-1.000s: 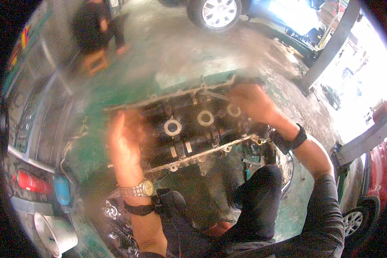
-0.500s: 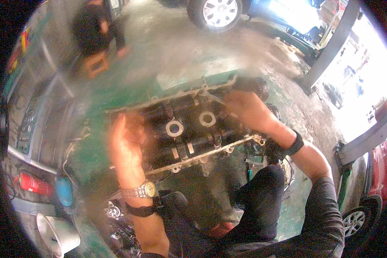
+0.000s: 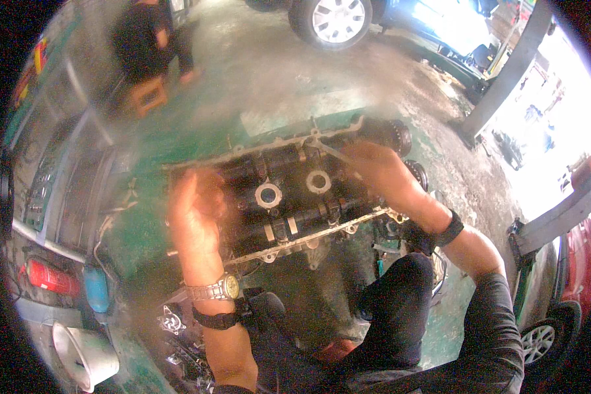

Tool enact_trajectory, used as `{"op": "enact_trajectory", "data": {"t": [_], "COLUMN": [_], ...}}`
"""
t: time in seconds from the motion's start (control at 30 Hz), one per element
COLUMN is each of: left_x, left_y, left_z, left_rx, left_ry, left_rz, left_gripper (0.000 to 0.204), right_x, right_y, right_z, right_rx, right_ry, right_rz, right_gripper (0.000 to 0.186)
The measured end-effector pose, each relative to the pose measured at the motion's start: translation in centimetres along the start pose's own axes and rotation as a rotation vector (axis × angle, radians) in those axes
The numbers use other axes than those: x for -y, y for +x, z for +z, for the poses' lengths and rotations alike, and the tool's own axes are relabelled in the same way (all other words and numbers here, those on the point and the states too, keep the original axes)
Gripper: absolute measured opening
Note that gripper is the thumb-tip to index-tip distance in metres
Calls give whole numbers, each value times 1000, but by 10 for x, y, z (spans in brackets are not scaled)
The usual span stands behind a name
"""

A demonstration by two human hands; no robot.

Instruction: The person works on an open engine cylinder head, using a wrench to tighten or loosen bolts on the camshaft caps.

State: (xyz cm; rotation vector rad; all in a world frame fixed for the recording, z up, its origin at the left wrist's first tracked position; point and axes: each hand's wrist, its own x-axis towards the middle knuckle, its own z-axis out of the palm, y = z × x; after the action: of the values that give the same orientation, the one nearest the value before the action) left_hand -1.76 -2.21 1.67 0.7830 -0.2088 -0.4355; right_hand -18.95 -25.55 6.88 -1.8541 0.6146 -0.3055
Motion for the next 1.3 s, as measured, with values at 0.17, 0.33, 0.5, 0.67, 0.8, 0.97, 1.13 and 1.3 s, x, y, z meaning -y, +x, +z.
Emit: {"op": "enact_trajectory", "data": {"t": [0.17,0.33,0.5,0.67,0.8,0.97,1.13,1.3], "left_x": [1,0,0,2,3,3,2,1], "left_y": [-1,-1,-1,0,1,2,0,-1], "left_z": [2,3,3,1,-3,-5,-3,0], "left_rx": [-19,-25,-35,-18,16,-1,13,-15], "left_ry": [12,21,56,14,-1,17,14,7], "left_rz": [-15,-17,5,-17,-11,-24,-12,-12], "left_gripper": [24,23,23,23,24,24,25,25], "right_x": [-7,-23,-30,-25,-15,-8,-18,-29], "right_y": [2,7,8,8,6,5,-1,-4], "right_z": [1,-3,-4,-3,-9,-28,-41,-40], "right_rx": [-56,-9,4,21,-10,-66,8,82], "right_ry": [7,-81,-189,-343,-124,-150,-66,-159], "right_rz": [-5,-180,-304,-338,-136,-190,-163,-287], "right_gripper": [30,28,27,27,27,24,18,18]}}
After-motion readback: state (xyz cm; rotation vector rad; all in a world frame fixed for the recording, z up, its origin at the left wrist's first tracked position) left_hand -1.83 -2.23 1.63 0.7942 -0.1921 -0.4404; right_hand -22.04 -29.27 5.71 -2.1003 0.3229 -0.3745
